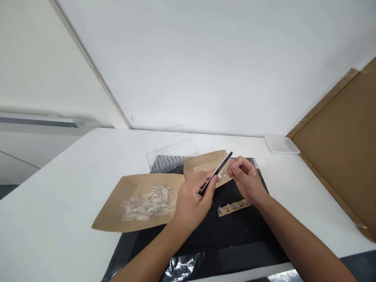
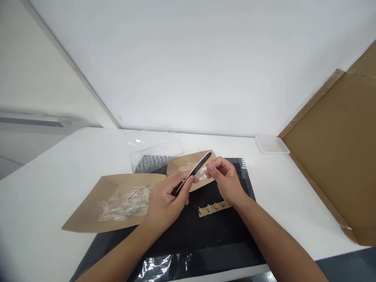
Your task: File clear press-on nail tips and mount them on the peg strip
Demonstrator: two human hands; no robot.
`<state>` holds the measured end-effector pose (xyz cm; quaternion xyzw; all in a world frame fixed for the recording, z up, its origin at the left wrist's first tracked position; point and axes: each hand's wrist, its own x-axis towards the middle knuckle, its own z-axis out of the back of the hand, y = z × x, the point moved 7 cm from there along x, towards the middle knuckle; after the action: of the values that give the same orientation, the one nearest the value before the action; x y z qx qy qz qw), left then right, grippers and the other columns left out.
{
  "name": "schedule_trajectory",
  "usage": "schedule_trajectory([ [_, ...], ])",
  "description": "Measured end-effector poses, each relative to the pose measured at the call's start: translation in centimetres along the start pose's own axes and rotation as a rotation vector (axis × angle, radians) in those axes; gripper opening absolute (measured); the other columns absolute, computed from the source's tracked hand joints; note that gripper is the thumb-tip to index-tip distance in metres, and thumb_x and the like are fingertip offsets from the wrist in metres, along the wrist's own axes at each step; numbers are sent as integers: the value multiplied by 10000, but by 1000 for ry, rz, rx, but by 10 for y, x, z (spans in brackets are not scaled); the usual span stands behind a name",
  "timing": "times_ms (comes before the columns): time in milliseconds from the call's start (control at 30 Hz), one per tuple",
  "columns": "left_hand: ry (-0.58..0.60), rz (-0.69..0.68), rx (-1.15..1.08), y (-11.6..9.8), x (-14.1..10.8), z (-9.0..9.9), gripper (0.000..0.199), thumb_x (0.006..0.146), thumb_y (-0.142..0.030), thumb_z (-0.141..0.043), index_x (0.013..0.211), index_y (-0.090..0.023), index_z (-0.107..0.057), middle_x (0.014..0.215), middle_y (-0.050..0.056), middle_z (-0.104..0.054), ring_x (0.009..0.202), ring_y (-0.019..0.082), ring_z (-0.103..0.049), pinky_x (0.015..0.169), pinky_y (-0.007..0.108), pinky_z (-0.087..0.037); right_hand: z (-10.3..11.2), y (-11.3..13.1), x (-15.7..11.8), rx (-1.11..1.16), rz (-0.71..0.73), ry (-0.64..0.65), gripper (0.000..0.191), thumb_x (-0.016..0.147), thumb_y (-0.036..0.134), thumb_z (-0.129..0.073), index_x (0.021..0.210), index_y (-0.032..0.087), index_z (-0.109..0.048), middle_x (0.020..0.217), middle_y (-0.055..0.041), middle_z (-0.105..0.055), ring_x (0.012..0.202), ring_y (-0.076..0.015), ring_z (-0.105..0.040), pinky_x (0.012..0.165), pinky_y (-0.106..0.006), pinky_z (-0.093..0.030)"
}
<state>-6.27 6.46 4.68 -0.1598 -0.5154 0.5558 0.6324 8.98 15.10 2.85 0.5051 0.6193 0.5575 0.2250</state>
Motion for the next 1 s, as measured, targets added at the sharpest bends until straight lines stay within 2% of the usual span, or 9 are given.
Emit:
schedule_trajectory([
  [67,4,73,-85,6,-1,-1,264,1040,-332,-595,1237,-238,-743,838,-1,-783,454,93,-592,513,237,-497,-1,-1,0,-25,-34,7,363,894,490,-818,766,228,-603,730,33,-560,687,-124,-523,708,-288,-475],
  [133,-8,160,-201,13,-3,-2,405,1037,-353,-606,1431,-258,-601,947,7,-788,445,85,-596,470,225,-495,-3,-3,0,-65,-77,36,400,873,539,-822,752,224,-608,702,30,-575,662,-125,-523,672,-285,-479],
  [200,-21,201,-272,16,-4,-2,503,1034,-364,-618,1514,-274,-501,991,11,-776,441,79,-595,442,215,-487,-5,-7,-2,-99,-119,78,406,873,564,-812,759,220,-631,694,23,-605,649,-125,-534,665,-288,-490],
  [333,-9,135,-225,11,-1,0,280,1039,-344,-605,1288,-250,-691,985,25,-778,443,61,-596,477,214,-504,-7,-13,-4,-122,-151,140,352,882,544,-814,834,215,-699,754,8,-677,668,-120,-573,688,-283,-515],
  [467,11,58,-191,4,1,1,188,1022,-320,-633,1135,-231,-754,853,2,-772,434,62,-598,496,221,-498,-10,-11,-4,-128,-153,132,321,867,521,-835,854,218,-730,790,3,-709,694,-120,-611,693,-273,-535],
  [600,35,75,-238,4,2,0,182,1010,-319,-662,1146,-230,-745,590,-69,-655,419,85,-591,520,231,-488,-13,-6,-4,-131,-142,120,282,850,473,-861,838,216,-746,799,1,-730,704,-119,-632,685,-268,-539],
  [800,24,3,-269,2,5,4,141,1007,-302,-677,1085,-234,-773,800,-29,-718,451,61,-602,594,261,-512,-11,1,-5,-225,-57,85,233,800,431,-905,852,237,-786,847,-19,-775,770,-164,-690,717,-322,-564],
  [900,19,-75,-184,-1,5,7,134,1022,-276,-658,1096,-246,-765,653,-61,-657,541,102,-647,723,295,-524,-12,3,-6,-269,-30,89,202,794,406,-912,845,248,-796,867,-23,-790,801,-175,-706,756,-344,-573],
  [1000,8,-126,-116,-4,4,8,131,1039,-267,-621,1097,-243,-736,585,-62,-637,637,148,-675,782,324,-514,-14,-1,-7,-189,-89,124,208,794,409,-911,858,252,-790,860,-15,-788,751,-157,-693,719,-329,-579],
])
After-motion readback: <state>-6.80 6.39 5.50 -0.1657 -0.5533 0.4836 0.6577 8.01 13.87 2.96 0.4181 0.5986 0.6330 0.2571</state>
